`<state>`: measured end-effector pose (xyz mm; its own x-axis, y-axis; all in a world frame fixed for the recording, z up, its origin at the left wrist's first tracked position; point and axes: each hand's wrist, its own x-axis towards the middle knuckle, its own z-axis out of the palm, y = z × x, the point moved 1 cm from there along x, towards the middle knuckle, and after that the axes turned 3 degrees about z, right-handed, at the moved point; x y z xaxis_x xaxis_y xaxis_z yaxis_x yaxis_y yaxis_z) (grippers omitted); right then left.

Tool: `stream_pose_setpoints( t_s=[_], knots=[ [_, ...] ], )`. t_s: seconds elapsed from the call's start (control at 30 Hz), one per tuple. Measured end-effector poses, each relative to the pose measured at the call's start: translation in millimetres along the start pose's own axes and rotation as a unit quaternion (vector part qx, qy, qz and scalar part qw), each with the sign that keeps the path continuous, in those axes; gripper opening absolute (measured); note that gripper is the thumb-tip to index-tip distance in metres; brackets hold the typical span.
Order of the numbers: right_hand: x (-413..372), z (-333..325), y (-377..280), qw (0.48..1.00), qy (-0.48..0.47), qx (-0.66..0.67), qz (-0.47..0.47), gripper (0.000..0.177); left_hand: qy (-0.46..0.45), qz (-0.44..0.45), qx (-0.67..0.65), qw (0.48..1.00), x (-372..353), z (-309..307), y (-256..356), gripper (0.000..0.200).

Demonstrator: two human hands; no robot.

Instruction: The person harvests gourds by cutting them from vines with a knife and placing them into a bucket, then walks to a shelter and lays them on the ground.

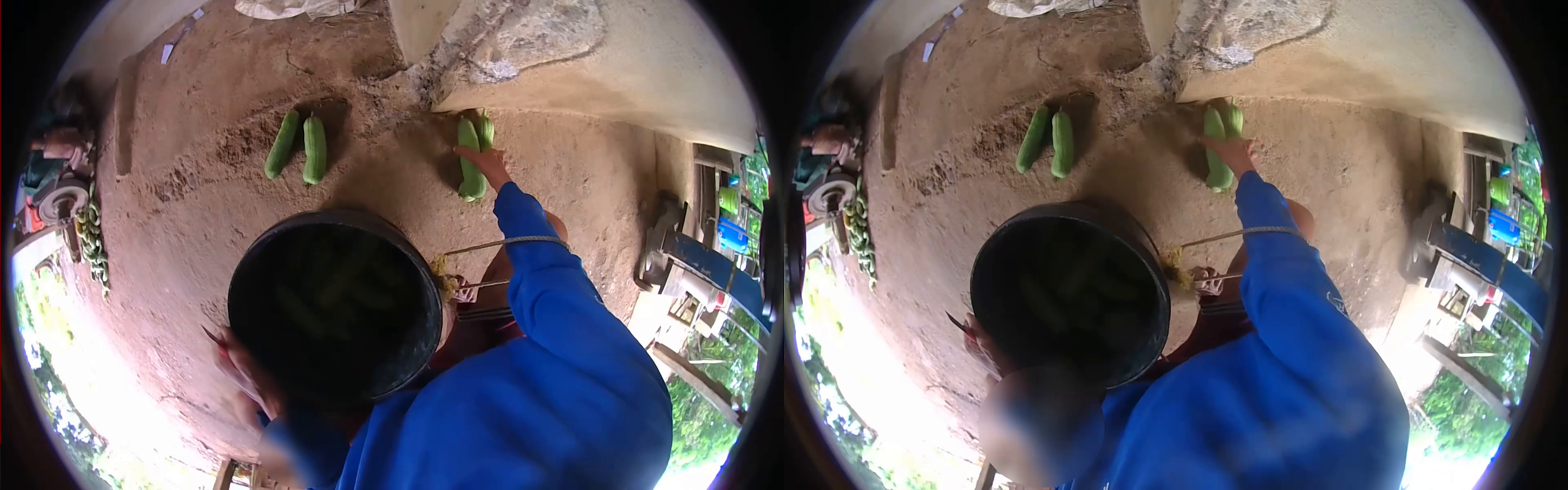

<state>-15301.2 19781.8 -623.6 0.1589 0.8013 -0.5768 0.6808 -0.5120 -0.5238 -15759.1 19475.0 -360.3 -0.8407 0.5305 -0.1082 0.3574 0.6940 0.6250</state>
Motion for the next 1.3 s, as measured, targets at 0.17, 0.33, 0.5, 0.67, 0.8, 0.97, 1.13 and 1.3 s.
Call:
stream_pose_setpoints(
  t_s=[0.17,0.33,0.5,0.67,0.8,0.97,1.13,1.3],
  knots=[
    [38,35,36,0.993,0.041,-0.105,-0.02,0.085,0.005,-0.003,-0.024,1.0,-7,4,11,0.048],
    [45,23,21,0.989,-0.094,-0.114,0.025,0.115,-0.06,-0.073,0.01,0.995,-4,-3,8,0.047],
    [62,30,44,0.977,0.053,-0.208,-0.015,0.085,0.036,-0.071,-0.007,0.997,-14,12,1,0.055],
    [-22,-3,-19,0.955,0.095,-0.281,-0.002,0.079,0.022,-0.003,0.027,0.999,-8,5,11,0.053],
    [-56,11,-56,0.951,0.078,-0.298,-0.004,0.076,0.005,-0.021,0.086,0.996,-8,4,14,0.046],
    [-70,38,-120,0.961,-0.14,-0.214,-0.106,0.074,0.046,0.076,-0.042,0.995,-10,9,-1,0.035],
    [-27,105,-111,0.976,-0.046,-0.148,-0.155,0.068,-0.006,0.022,0.005,1.0,0,6,-9,0.034],
    [-38,91,-88,0.985,-0.141,-0.048,-0.088,0.059,0.029,0.007,-0.068,0.997,8,8,-56,0.046]
  ],
)
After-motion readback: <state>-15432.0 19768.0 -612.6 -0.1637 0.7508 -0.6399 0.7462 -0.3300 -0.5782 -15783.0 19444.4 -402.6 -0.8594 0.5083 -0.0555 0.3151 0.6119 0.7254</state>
